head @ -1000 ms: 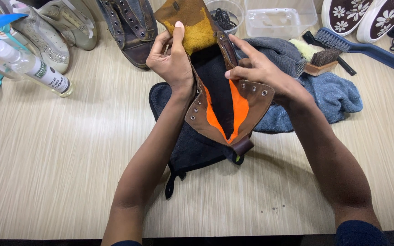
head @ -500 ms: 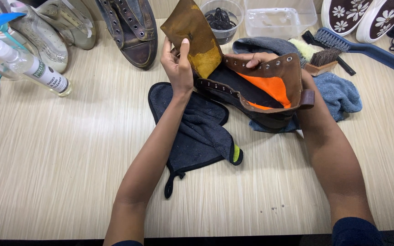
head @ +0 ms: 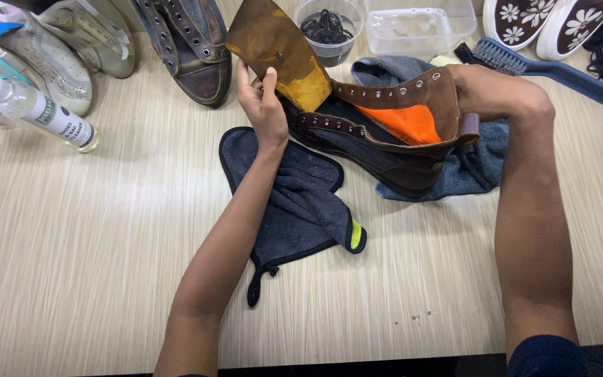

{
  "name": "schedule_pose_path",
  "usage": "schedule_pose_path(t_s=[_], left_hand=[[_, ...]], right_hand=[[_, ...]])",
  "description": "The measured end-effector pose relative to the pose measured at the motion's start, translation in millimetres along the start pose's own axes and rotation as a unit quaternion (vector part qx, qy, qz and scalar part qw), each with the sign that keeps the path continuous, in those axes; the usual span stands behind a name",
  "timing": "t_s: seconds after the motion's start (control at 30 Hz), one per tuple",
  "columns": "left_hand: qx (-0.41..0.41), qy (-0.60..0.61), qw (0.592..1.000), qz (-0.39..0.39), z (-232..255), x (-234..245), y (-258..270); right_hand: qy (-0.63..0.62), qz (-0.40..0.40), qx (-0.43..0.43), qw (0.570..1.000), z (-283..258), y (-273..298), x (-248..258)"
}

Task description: The person scrubs a brown high-top sneaker with a brush and cleaning solution, then wipes it with a cloth. They repeat the process on the other shoe, scrubbing the exterior and wiping with a cloth.

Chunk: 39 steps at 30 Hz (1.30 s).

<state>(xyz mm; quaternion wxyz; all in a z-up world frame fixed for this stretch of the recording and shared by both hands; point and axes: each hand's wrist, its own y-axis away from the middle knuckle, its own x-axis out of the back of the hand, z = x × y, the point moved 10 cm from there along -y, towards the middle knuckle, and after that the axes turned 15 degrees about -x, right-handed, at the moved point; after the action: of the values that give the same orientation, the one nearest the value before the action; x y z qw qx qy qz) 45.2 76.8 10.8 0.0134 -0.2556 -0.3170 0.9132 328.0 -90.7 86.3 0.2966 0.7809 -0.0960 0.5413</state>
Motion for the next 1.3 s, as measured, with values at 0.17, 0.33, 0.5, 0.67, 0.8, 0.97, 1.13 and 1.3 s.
schedule_pose_path(t_s=[0.17,0.33,0.5,0.67,0.8,0.97,1.13,1.3], left_hand=[[-0.012,-0.022,0.999,0.045,-4.8,9.6,6.9],[-0.009,-0.091,0.989,0.12,-0.9,27.1,13.7],[-0.052,-0.089,0.987,0.12,7.7,24.8,14.4],[-0.068,-0.092,0.988,0.107,3.0,24.3,14.9],[-0.058,-0.102,0.988,0.106,2.3,24.6,14.3],[-0.058,-0.094,0.988,0.104,-0.2,24.9,12.9],[-0.046,-0.088,0.99,0.098,-2.4,23.8,13.2],[-0.023,-0.104,0.989,0.101,-13.7,27.9,13.6]], right_hand=[[0.001,-0.006,-0.044,0.999,6.1,-0.9,0.1],[0.007,0.166,0.144,0.975,29.0,7.1,50.9],[0.042,0.019,-0.015,0.999,81.6,-3.8,25.9],[-0.023,0.056,-0.012,0.998,101.2,-18.1,26.5],[-0.104,0.053,-0.005,0.993,94.4,-4.9,34.7],[-0.213,0.122,0.06,0.967,110.9,-20.8,48.3],[-0.47,0.208,0.184,0.838,99.8,-30.5,65.3],[-0.48,0.257,0.306,0.781,50.3,-35.4,60.9]])
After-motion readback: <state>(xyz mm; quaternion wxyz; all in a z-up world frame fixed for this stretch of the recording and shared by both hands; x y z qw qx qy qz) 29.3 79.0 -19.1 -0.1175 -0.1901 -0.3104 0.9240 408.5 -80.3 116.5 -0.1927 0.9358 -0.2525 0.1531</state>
